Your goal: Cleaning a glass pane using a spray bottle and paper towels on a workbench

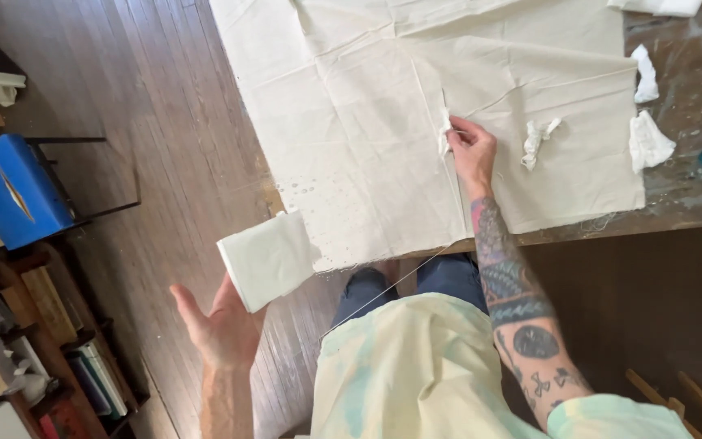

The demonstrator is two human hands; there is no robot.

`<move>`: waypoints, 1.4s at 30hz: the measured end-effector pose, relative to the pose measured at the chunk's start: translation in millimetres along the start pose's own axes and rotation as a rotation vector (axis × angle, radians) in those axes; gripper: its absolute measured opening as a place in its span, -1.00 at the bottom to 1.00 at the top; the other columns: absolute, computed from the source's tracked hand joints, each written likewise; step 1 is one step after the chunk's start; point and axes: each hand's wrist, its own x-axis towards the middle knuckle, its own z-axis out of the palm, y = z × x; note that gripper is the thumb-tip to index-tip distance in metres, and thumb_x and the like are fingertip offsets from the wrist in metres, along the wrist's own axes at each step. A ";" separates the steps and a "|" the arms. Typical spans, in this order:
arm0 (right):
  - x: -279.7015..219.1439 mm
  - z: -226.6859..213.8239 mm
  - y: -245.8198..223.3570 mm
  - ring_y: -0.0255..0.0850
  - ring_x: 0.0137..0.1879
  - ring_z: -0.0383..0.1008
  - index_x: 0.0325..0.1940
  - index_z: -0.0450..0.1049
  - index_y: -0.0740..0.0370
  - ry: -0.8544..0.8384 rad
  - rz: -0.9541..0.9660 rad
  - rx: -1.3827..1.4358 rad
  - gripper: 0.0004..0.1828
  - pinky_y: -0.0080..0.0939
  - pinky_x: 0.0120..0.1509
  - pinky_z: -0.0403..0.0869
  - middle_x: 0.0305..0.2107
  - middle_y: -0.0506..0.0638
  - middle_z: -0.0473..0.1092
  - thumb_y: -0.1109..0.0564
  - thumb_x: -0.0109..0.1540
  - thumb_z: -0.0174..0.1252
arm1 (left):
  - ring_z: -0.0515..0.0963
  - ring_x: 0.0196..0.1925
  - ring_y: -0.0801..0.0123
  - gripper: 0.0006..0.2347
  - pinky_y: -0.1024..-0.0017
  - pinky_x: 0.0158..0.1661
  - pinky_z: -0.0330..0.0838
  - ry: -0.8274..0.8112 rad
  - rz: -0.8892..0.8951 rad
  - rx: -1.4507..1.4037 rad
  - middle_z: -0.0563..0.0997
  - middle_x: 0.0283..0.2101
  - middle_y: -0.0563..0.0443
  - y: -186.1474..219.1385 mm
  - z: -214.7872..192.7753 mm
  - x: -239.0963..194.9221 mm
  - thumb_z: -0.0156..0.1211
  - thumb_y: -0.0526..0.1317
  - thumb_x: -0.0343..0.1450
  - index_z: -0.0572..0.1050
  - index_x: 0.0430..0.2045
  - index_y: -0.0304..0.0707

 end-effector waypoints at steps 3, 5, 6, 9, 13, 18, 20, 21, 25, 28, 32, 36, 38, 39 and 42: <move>7.2 -1.8 18.8 -0.06 -0.11 0.60 0.00 0.67 0.09 0.058 -0.139 -0.248 -0.69 -0.22 -0.09 0.61 -0.18 0.09 0.55 0.26 0.17 0.34 | -0.01 0.54 -0.30 0.00 -0.33 0.39 -0.39 0.013 0.019 -0.005 0.13 0.50 -0.30 -0.6 -0.3 2.3 -0.55 0.54 0.20 0.11 0.42 -0.20; 1.4 4.8 14.6 -0.01 -0.12 0.60 -0.01 0.67 0.12 0.088 -0.151 -0.268 -0.70 -0.19 -0.08 0.61 -0.19 0.12 0.53 0.27 0.17 0.31 | 0.00 0.54 -0.27 -0.02 -0.31 0.39 -0.38 0.032 0.005 -0.011 0.15 0.50 -0.30 2.1 7.5 1.7 -0.55 0.53 0.21 0.12 0.42 -0.20; -2.3 10.1 11.6 0.05 -0.12 0.59 -0.02 0.67 0.15 0.112 -0.165 -0.288 -0.71 -0.16 -0.07 0.61 -0.21 0.14 0.51 0.28 0.18 0.29 | 0.01 0.55 -0.25 -0.03 -0.28 0.40 -0.38 0.054 -0.007 -0.022 0.16 0.49 -0.29 3.9 10.0 -0.2 -0.56 0.52 0.22 0.12 0.42 -0.20; -34.3 24.9 -38.4 0.01 -0.16 0.60 0.01 0.65 0.20 0.066 -0.138 -0.254 -0.71 -0.19 -0.17 0.61 -0.21 0.15 0.50 0.29 0.20 0.26 | 0.15 0.50 -0.25 -0.18 -0.27 0.41 -0.30 0.110 -0.039 -0.154 0.26 0.44 -0.31 2.1 16.2 5.4 -0.34 0.39 0.33 0.21 0.38 -0.21; -107.7 72.8 -147.4 -0.03 -0.15 0.58 0.05 0.63 0.17 -0.045 -0.185 -0.138 -0.68 -0.25 -0.15 0.61 -0.18 0.13 0.47 0.32 0.22 0.25 | 0.51 0.15 0.07 -0.59 -0.02 0.25 0.18 0.197 0.004 -0.236 0.59 0.08 -0.10 -62.0 -67.0 44.4 0.01 0.03 0.48 0.47 0.15 -0.13; -200.5 144.4 -273.3 -0.26 -0.09 0.54 0.08 0.62 0.02 -0.258 -0.254 0.138 -0.63 -0.34 -0.11 0.64 -0.11 -0.04 0.46 0.33 0.24 0.25 | 0.58 0.14 0.00 -0.60 -0.03 0.05 0.50 -0.080 0.045 -0.083 0.53 0.18 -0.24 -71.8 -85.6 61.6 0.05 -0.20 0.52 0.36 0.29 -0.29; -235.5 161.7 -328.3 -0.26 -0.04 0.55 0.10 0.61 0.00 -0.383 -0.277 0.187 -0.61 -0.32 -0.04 0.64 -0.07 -0.07 0.45 0.34 0.24 0.23 | 0.59 0.11 0.04 -0.63 -0.01 0.04 0.51 -0.074 0.060 -0.099 0.55 0.15 -0.21 -78.5 -95.2 69.0 0.07 -0.21 0.52 0.38 0.25 -0.27; -251.7 169.5 -354.4 -0.26 0.00 0.55 0.12 0.60 -0.02 -0.512 -0.297 0.234 -0.58 -0.30 0.03 0.65 -0.03 -0.10 0.43 0.36 0.25 0.21 | 0.60 0.09 0.08 -0.65 0.01 0.04 0.51 -0.065 0.072 -0.118 0.57 0.11 -0.19 -83.4 -98.4 74.0 0.08 -0.22 0.51 0.41 0.21 -0.26; -272.8 157.4 -371.1 -0.17 -0.02 0.59 0.06 0.61 0.06 -0.571 -0.344 0.382 -0.72 -0.34 0.01 0.63 -0.12 -0.03 0.48 0.30 0.30 0.23 | 0.64 0.00 0.19 -0.74 0.08 0.03 0.53 -0.047 0.094 -0.172 0.63 0.01 -0.11 -93.0 -112.5 89.2 0.14 -0.25 0.50 0.48 0.08 -0.23; -220.3 97.4 -313.3 -0.28 -0.01 0.58 0.02 0.64 0.05 -0.454 -0.199 0.530 -0.73 -0.33 -0.01 0.64 -0.05 -0.02 0.51 0.22 0.23 0.28 | 0.68 -0.08 0.31 -0.82 0.15 0.01 0.55 -0.017 0.094 -0.240 0.69 -0.09 -0.03 -89.1 -101.4 82.0 0.19 -0.28 0.48 0.56 -0.04 -0.20; -116.5 13.8 -138.1 -0.24 -0.06 0.57 0.04 0.62 0.06 -0.062 -0.056 0.075 -0.68 -0.33 -0.06 0.58 -0.12 -0.03 0.54 0.27 0.21 0.30 | 0.53 0.20 0.07 -0.63 -0.06 0.16 0.35 -0.017 0.014 -0.034 0.53 0.21 -0.09 -52.9 -71.5 54.2 -0.01 -0.16 0.53 0.38 0.27 -0.15; -75.2 -34.8 -6.6 -0.10 -0.09 0.58 0.01 0.66 0.05 0.106 -0.044 -0.193 -0.72 -0.21 -0.07 0.60 -0.15 0.04 0.53 0.20 0.22 0.31 | 0.54 0.19 0.13 -0.63 0.03 0.16 0.36 0.006 0.036 -0.019 0.53 0.19 -0.04 -47.1 -65.9 53.1 -0.05 -0.16 0.55 0.36 0.28 -0.13; -77.0 -30.0 15.6 -0.03 -0.11 0.59 0.01 0.66 0.10 0.107 -0.063 -0.209 -0.72 -0.18 -0.10 0.60 -0.17 0.09 0.53 0.23 0.21 0.29 | 0.54 0.18 0.15 -0.63 0.07 0.12 0.38 0.004 0.042 -0.016 0.53 0.19 -0.04 -43.5 -59.9 48.9 -0.06 -0.17 0.55 0.35 0.29 -0.14; -77.9 -26.7 26.0 0.04 -0.13 0.59 0.01 0.66 0.15 0.102 -0.088 -0.227 -0.71 -0.14 -0.12 0.61 -0.20 0.14 0.53 0.26 0.20 0.28 | 0.54 0.18 0.17 -0.62 0.11 0.08 0.40 0.004 0.051 -0.022 0.53 0.19 -0.04 -41.3 -57.5 46.4 -0.08 -0.18 0.55 0.35 0.30 -0.15; -94.9 -10.8 9.9 -0.01 -0.18 0.59 -0.01 0.65 0.14 0.098 -0.094 -0.215 -0.69 -0.22 -0.21 0.60 -0.23 0.12 0.51 0.30 0.18 0.28 | 0.62 0.09 0.24 -0.63 0.27 -0.08 0.54 -0.089 0.105 -0.023 0.57 0.15 -0.05 -50.4 -69.2 52.1 -0.11 -0.19 0.56 0.32 0.30 -0.20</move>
